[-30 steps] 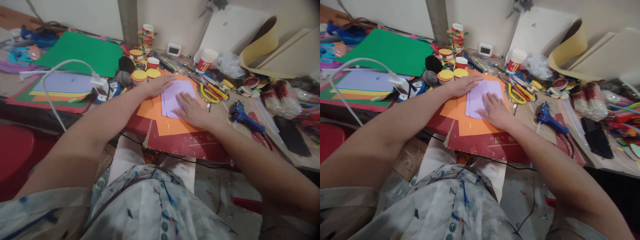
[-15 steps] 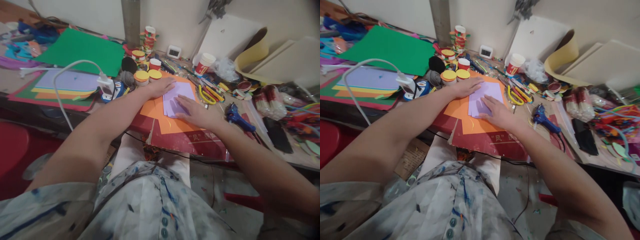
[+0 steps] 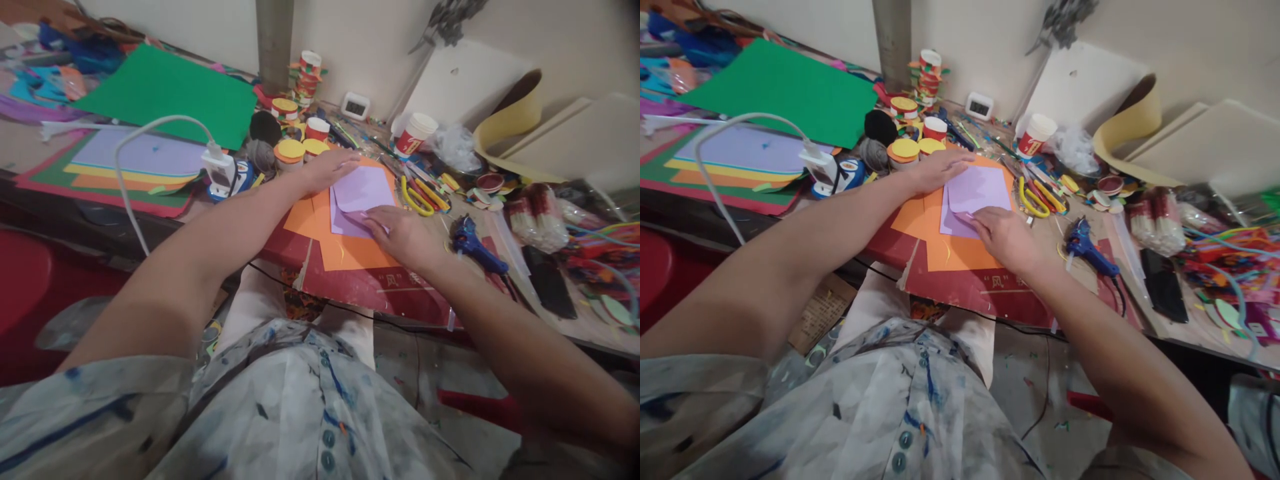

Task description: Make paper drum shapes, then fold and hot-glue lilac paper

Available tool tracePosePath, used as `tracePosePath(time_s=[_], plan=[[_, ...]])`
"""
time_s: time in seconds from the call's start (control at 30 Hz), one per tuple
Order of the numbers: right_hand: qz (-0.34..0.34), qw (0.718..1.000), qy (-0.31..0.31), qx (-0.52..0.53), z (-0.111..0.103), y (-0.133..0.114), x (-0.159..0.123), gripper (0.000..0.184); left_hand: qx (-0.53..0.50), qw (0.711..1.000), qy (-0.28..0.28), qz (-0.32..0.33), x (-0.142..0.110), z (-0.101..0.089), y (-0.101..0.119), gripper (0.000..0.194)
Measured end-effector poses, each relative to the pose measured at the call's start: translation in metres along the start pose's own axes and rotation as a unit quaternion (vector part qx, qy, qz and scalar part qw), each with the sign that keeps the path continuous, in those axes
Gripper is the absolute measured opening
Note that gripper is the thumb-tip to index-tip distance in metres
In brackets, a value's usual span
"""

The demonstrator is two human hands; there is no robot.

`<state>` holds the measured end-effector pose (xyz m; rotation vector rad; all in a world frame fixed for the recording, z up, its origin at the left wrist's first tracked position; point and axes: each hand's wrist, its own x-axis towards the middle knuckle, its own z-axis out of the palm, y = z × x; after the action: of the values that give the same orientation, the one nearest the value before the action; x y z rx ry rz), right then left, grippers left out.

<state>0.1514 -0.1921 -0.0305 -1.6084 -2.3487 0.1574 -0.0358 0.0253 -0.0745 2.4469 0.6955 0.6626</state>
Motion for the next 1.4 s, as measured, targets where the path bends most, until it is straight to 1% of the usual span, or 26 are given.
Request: tracePosePath(time_s=[0.1, 0.17, 0.23, 0.33, 0.4, 0.43, 0.5, 0.57, 0.63, 0.73, 0.87, 0.93, 1.0, 1.07, 1.1, 1.17, 1.23, 1.27, 1.33, 1.4], plan=[[0.061, 0.995, 0.073, -0.009, -0.005, 0.004, 0.003, 0.037, -0.096, 0.993, 0.019, 0.059, -0.001, -0.007, 0.017, 0.072], [0.095, 0.99, 0.104, -0.02, -0.008, 0.01, 0.007, 0.037, -0.141, 0.983, 0.005, 0.116, -0.001, -0.01, 0.03, 0.073], [0.113, 0.985, 0.127, -0.029, -0.011, 0.015, 0.012, 0.041, -0.141, 0.981, 0.001, 0.136, -0.001, -0.009, 0.042, 0.063], [0.125, 0.98, 0.154, -0.024, -0.015, 0.019, 0.018, 0.049, -0.102, 0.988, 0.018, 0.117, -0.002, -0.002, 0.054, 0.046], [0.111, 0.98, 0.166, -0.011, -0.017, 0.02, 0.019, 0.054, -0.09, 0.99, 0.051, 0.09, -0.002, 0.002, 0.057, 0.036], [0.099, 0.98, 0.172, -0.005, -0.018, 0.021, 0.019, 0.056, -0.09, 0.99, 0.07, 0.078, -0.003, 0.003, 0.058, 0.037], [0.081, 0.98, 0.184, -0.003, -0.021, 0.024, 0.017, 0.057, -0.097, 0.988, 0.102, 0.066, -0.003, 0.001, 0.058, 0.047], [0.088, 0.978, 0.187, -0.007, -0.025, 0.027, 0.016, 0.045, -0.114, 0.984, 0.119, 0.064, -0.004, -0.002, 0.058, 0.055], [0.113, 0.977, 0.183, -0.011, -0.029, 0.03, 0.016, 0.031, -0.136, 0.98, 0.128, 0.062, -0.005, -0.006, 0.06, 0.058], [0.142, 0.97, 0.195, -0.01, -0.035, 0.03, 0.019, 0.025, -0.172, 0.977, 0.114, 0.059, -0.006, -0.01, 0.063, 0.056], [0.159, 0.96, 0.23, 0.03, -0.045, 0.025, 0.025, 0.025, -0.188, 0.978, 0.076, 0.044, -0.006, -0.014, 0.061, 0.054], [0.173, 0.953, 0.242, 0.061, -0.051, 0.021, 0.026, 0.024, -0.179, 0.98, 0.076, 0.034, -0.006, -0.017, 0.06, 0.055], [0.188, 0.946, 0.25, 0.085, -0.059, 0.019, 0.027, 0.025, -0.173, 0.98, 0.095, 0.032, -0.006, -0.021, 0.06, 0.058], [0.196, 0.94, 0.263, 0.099, -0.066, 0.018, 0.027, 0.03, -0.178, 0.977, 0.113, 0.036, -0.005, -0.026, 0.061, 0.061], [0.197, 0.935, 0.274, 0.105, -0.069, 0.018, 0.027, 0.032, -0.185, 0.976, 0.111, 0.038, -0.005, -0.028, 0.062, 0.061], [0.192, 0.925, 0.306, 0.12, -0.074, 0.019, 0.028, 0.035, -0.201, 0.975, 0.085, 0.036, -0.005, -0.032, 0.062, 0.061], [0.182, 0.915, 0.331, 0.142, -0.077, 0.021, 0.03, 0.034, -0.214, 0.975, 0.06, 0.025, -0.004, -0.033, 0.062, 0.058], [0.18, 0.912, 0.337, 0.152, -0.079, 0.023, 0.031, 0.033, -0.221, 0.973, 0.057, 0.017, -0.004, -0.033, 0.061, 0.055], [0.182, 0.905, 0.345, 0.168, -0.081, 0.027, 0.033, 0.03, -0.232, 0.97, 0.068, 0.001, -0.004, -0.032, 0.061, 0.047], [0.178, 0.892, 0.367, 0.196, -0.082, 0.033, 0.037, 0.029, -0.246, 0.965, 0.089, -0.02, -0.004, -0.03, 0.062, 0.04]])
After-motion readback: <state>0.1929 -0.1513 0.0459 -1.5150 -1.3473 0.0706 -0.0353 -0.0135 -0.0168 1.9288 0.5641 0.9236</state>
